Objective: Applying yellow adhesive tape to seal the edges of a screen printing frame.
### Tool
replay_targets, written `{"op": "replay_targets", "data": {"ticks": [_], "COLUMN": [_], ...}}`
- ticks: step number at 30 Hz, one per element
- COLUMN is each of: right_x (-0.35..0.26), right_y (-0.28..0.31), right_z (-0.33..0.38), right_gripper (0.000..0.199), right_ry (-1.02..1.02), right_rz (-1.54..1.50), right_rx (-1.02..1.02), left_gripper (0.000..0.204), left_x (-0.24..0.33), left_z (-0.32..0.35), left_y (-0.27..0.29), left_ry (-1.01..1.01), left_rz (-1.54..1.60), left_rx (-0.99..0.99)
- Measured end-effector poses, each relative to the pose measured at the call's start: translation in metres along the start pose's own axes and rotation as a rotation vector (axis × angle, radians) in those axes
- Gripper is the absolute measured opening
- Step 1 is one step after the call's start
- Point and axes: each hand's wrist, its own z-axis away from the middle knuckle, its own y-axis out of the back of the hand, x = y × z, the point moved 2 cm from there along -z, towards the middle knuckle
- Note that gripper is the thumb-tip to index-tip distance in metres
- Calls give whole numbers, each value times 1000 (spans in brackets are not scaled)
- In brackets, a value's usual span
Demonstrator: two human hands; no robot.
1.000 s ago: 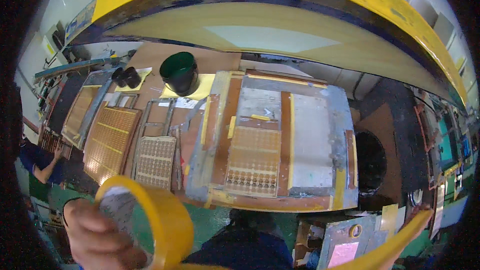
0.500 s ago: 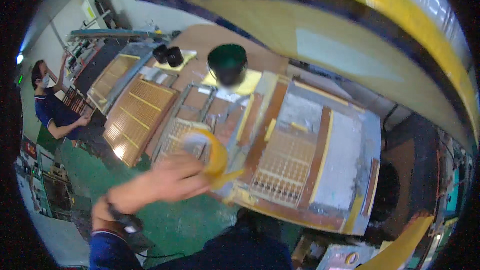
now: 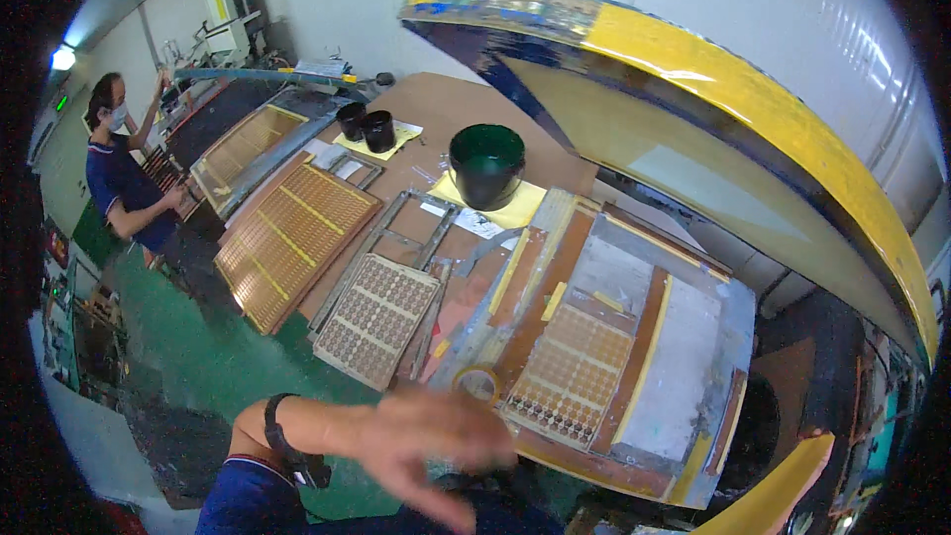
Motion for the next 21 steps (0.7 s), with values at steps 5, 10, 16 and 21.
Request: {"op": "replay_targets", "data": {"ticks": [5, 10, 16, 21], "right_x": [0, 25, 106, 193], "right_y": [-5, -83, -178, -234], "right_z": [2, -6, -41, -103], "right_gripper": [31, 13, 11, 17], "right_ry": [-123, -190, -106, -38], "right_rz": [8, 150, 270, 327], "right_rx": [-107, -373, -501, -536], "left_gripper": [30, 16, 26, 36], "left_x": [24, -109, -327, -448], "left_z": [-46, -47, -2, -9], "left_y": [-36, 43, 67, 66], "left_ry": [-556, 338, 626, 552], "left_rz": [371, -275, -364, -538], "left_rx": [401, 249, 375, 396]}}
